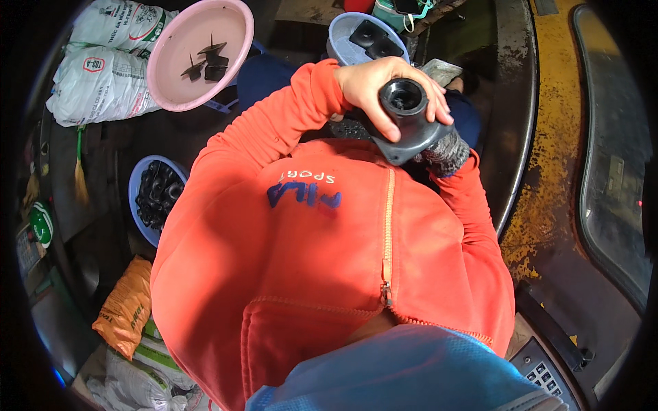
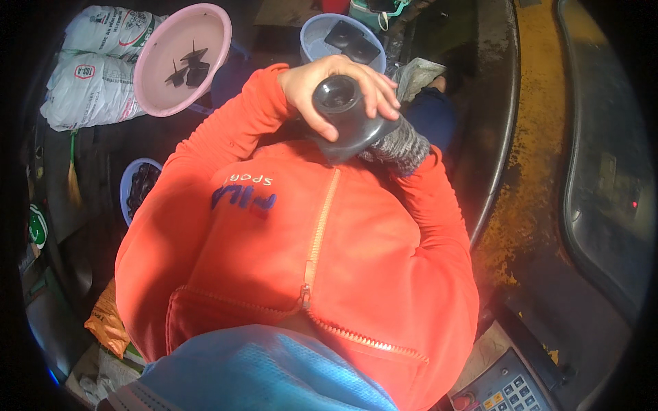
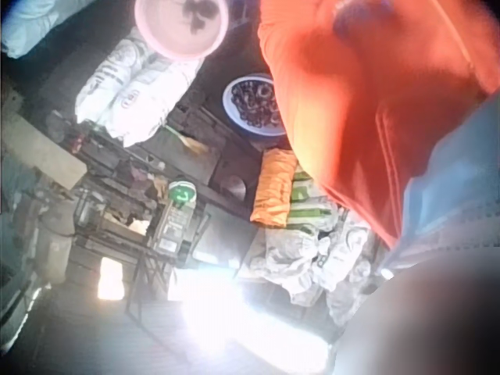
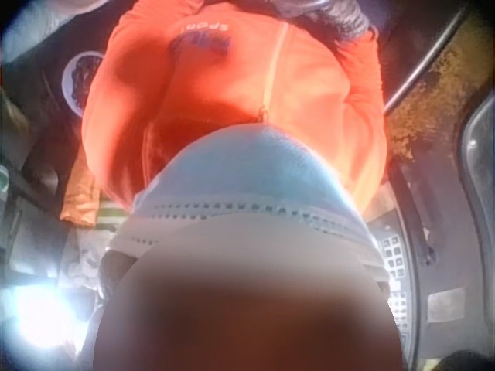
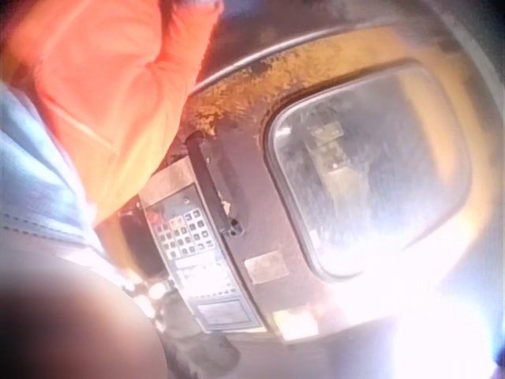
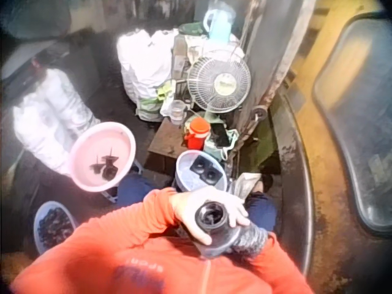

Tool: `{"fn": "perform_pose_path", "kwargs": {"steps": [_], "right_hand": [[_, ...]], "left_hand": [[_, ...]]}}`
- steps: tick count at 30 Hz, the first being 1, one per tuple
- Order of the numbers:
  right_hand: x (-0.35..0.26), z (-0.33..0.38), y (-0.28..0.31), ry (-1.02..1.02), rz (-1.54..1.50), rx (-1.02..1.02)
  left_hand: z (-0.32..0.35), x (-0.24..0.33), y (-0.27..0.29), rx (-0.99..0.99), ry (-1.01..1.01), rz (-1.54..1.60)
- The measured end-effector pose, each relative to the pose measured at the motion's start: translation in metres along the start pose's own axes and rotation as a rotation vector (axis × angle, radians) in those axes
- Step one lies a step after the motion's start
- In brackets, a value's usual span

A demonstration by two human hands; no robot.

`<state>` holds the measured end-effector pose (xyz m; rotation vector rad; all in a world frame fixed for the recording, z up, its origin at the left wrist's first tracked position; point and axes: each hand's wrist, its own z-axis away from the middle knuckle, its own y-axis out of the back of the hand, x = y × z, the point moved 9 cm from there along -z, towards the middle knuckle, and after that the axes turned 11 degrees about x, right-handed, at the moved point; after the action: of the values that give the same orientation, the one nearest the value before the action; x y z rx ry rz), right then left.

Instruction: The person sits on the floor and repeatedly cleans small black molded parts by hand, rubbing each part and placing it into a blue basin. The person handles the parts one at a time, rotating them to clean different sides.

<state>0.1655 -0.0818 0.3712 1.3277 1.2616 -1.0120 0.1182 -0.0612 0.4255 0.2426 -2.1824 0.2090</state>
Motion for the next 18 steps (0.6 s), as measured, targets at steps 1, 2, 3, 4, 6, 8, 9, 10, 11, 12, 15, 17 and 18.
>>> {"fn": "perform_pose_path", "kwargs": {"steps": [1,2,3,4,6,8,9,10,11,12,15,17,18], "right_hand": [[0.001,-0.001,-0.001,-0.006,-0.015,0.027],[0.0,-0.001,0.0,-0.003,-0.019,0.064],[-0.002,-0.003,0.002,0.001,-0.021,0.092],[-0.003,-0.004,0.004,0.002,-0.011,0.121],[-0.011,-0.01,0.011,0.036,0.057,0.154],[-0.022,-0.017,0.015,0.116,0.253,0.167],[-0.029,-0.019,0.014,0.223,0.524,0.191],[-0.033,-0.021,0.014,0.277,0.628,0.217],[-0.044,-0.02,0.014,0.41,0.593,0.294],[-0.041,-0.021,0.015,0.386,0.583,0.354],[-0.029,-0.018,0.013,0.333,0.499,0.449],[-0.028,-0.014,0.009,0.353,0.494,0.45],[-0.027,-0.014,0.009,0.345,0.486,0.448]], "left_hand": [[0.0,0.003,-0.003,-0.094,-0.054,0.045],[0.001,0.002,-0.002,-0.145,-0.057,0.033],[0.002,0.002,0.002,-0.193,-0.054,0.02],[0.003,0.003,0.005,-0.234,-0.039,0.004],[0.002,0.001,0.04,0.053,0.047,-0.248],[0.004,0.009,0.065,0.26,0.061,-0.575],[0.005,0.013,0.066,0.322,0.048,-0.568],[0.005,0.01,0.058,0.368,0.058,-0.456],[0.007,0.002,0.054,0.479,0.106,-0.32],[0.009,0.004,0.05,0.594,0.046,-0.384],[0.016,0.007,0.041,0.812,-0.034,-0.611],[0.018,0.01,0.035,0.821,-0.068,-0.609],[0.017,0.012,0.033,0.802,-0.081,-0.607]]}}
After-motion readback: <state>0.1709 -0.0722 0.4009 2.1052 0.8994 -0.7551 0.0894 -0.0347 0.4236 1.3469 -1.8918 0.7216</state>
